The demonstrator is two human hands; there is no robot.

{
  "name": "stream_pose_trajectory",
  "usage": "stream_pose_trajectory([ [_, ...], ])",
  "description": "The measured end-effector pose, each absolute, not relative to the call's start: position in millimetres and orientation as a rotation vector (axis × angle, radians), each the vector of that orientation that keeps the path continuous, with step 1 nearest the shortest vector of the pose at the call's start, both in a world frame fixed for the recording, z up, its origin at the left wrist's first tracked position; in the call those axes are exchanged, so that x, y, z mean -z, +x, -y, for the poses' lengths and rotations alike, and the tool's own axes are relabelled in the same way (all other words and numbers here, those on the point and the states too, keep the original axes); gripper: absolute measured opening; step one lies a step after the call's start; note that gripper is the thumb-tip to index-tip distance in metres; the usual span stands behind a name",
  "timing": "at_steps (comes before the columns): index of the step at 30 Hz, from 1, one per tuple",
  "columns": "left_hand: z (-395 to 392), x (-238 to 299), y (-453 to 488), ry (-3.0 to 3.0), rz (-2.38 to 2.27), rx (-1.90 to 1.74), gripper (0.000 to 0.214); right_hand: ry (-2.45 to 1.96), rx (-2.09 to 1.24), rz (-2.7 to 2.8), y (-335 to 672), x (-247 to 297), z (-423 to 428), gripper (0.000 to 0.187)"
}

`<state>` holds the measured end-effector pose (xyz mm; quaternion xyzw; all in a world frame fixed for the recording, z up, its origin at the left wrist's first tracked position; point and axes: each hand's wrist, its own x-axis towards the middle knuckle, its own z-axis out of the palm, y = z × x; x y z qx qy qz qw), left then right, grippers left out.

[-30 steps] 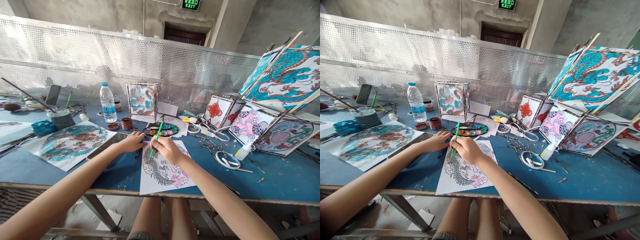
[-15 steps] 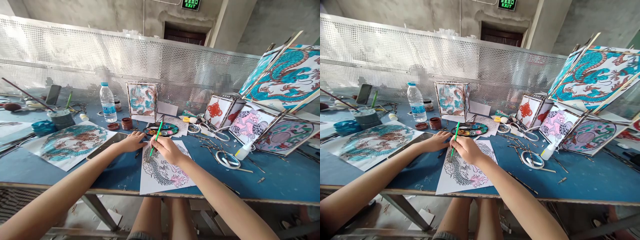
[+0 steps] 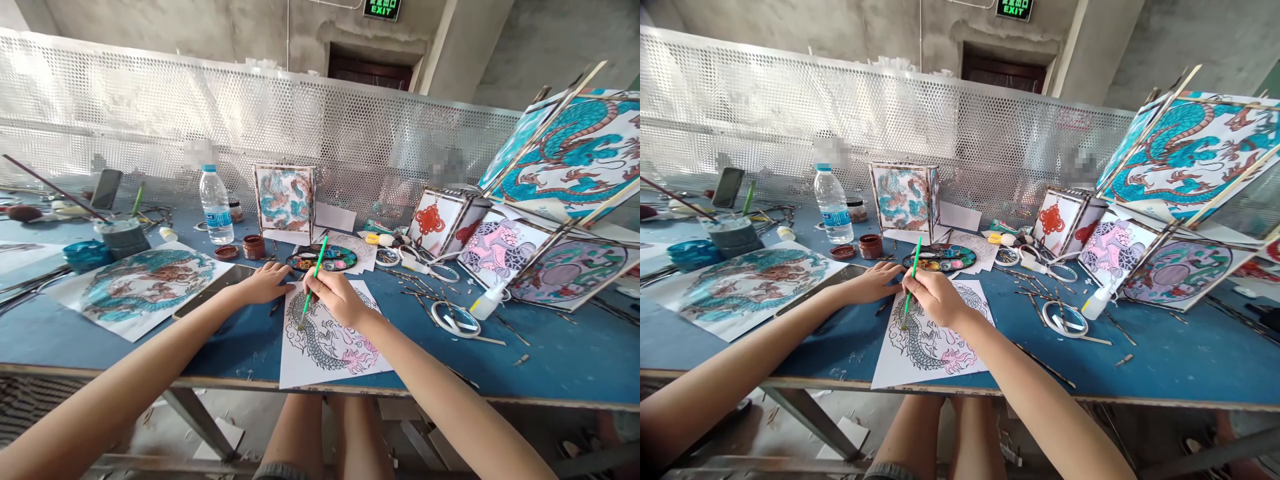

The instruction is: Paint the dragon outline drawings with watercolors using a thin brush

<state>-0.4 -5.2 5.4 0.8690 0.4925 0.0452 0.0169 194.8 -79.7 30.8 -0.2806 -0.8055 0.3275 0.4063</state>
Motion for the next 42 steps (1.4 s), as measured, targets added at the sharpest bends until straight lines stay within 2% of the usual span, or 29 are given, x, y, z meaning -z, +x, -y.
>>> stream_pose_trajectory([
  [8, 6, -6, 0, 2.698, -1.525, -0.150, 0.038, -0.720, -0.843, 2.004, 195, -28, 75, 0.032],
  [13, 6, -6, 0, 2.693, -1.512, -0.155, 0.038, -0.675, -0.992, 2.056, 197, -28, 74, 0.035],
  [18, 3, -3, -2, 2.697, -1.511, -0.172, 0.039, -0.747, -0.888, 1.986, 196, -28, 73, 0.035],
  [22, 3, -3, -2, 2.699, -1.498, -0.187, 0.038, -0.734, -0.990, 2.027, 197, -29, 73, 0.036],
  [27, 5, -5, -1, 2.685, -1.507, -0.175, 0.040, -0.751, -0.928, 1.965, 198, -30, 73, 0.034],
  [37, 3, -5, -2, 2.695, -1.486, -0.169, 0.039, -0.726, -1.247, 2.044, 200, -31, 76, 0.036],
  [39, 2, -3, -3, 2.706, -1.485, -0.173, 0.040, -0.749, -1.214, 2.053, 203, -32, 72, 0.037],
  [42, 0, -1, -3, 2.710, -1.488, -0.173, 0.042, -0.849, -0.887, 1.881, 213, -35, 64, 0.034],
])
